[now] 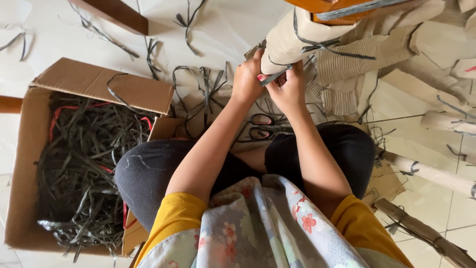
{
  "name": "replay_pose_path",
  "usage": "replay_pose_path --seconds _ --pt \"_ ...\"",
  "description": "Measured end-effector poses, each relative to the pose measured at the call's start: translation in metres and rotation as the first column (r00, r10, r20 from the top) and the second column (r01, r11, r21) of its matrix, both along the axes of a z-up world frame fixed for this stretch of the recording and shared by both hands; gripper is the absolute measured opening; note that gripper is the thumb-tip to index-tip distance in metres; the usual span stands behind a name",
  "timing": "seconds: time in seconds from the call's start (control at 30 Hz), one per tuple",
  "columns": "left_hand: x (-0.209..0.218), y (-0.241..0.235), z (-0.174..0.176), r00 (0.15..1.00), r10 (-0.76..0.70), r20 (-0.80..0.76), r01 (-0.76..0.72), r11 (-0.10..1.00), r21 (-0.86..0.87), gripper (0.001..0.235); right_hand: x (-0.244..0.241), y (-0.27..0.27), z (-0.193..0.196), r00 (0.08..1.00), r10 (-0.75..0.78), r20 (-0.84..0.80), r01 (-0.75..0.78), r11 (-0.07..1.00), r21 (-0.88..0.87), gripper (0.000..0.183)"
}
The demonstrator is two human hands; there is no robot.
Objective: Wrapping wooden chair legs with protective cardboard and securing them with plastic ties.
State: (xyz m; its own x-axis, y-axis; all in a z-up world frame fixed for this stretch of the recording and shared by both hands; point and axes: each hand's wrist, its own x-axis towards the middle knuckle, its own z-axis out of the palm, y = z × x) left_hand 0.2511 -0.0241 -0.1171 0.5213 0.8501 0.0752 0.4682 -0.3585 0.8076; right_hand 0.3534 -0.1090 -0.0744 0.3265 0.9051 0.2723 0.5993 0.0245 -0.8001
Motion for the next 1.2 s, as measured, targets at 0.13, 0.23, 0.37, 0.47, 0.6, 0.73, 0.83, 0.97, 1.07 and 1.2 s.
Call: replay_pose_path --seconds 0.13,0.23,0.37,0.47,0.6,0.73,0.83,0.97,1.07,1.2 --pt "0.008 -0.001 -0.005 1.000 -0.002 0.022 0.002 1.000 0.022 0.055 0.009 0.000 -0.009 0.990 -0.042 0.138 0.035 0.998 0.057 0.046" --pt "0.006 0.000 -0.006 0.998 -0.001 0.058 0.000 1.000 0.027 0.054 0.012 0.002 -0.018 0.945 -0.071 0.319 0.052 0.996 0.069 0.054" --pt "0.004 0.000 -0.013 0.998 0.009 0.067 -0.011 1.000 0.023 0.056 0.010 0.004 -0.024 0.986 -0.019 0.166 0.005 0.997 0.082 0.054" --pt "0.003 0.001 -0.012 0.995 0.002 0.095 -0.003 1.000 0.017 0.049 0.010 0.006 -0.023 0.996 -0.016 0.085 0.012 0.999 0.042 0.039" --pt "0.001 0.003 -0.006 0.994 -0.029 0.105 0.029 1.000 -0.001 0.054 0.019 0.003 0.001 0.994 0.024 0.111 -0.017 0.998 -0.062 0.038" --pt "-0.003 0.023 -0.034 0.976 -0.214 0.052 0.219 0.964 -0.149 0.088 0.053 -0.009 0.025 0.981 0.127 0.150 -0.098 0.978 -0.185 0.006" --pt "-0.028 0.035 -0.040 0.919 -0.389 -0.068 0.361 0.898 -0.252 0.123 0.064 -0.021 0.036 0.988 -0.075 0.137 0.096 0.983 -0.156 0.021" --pt "-0.049 0.042 -0.004 0.942 -0.305 -0.137 0.238 0.899 -0.367 0.070 0.063 -0.013 0.041 0.990 -0.139 -0.022 0.139 0.990 -0.008 0.029" --pt "-0.052 0.048 -0.006 0.982 -0.185 0.037 0.188 0.957 -0.220 0.053 0.073 -0.004 0.014 0.863 -0.076 -0.500 0.149 0.983 0.107 0.019" --pt "-0.045 0.052 -0.023 0.964 0.020 0.264 0.056 0.959 -0.277 0.036 0.078 0.012 -0.005 0.591 -0.160 -0.790 0.104 0.987 -0.122 0.019"
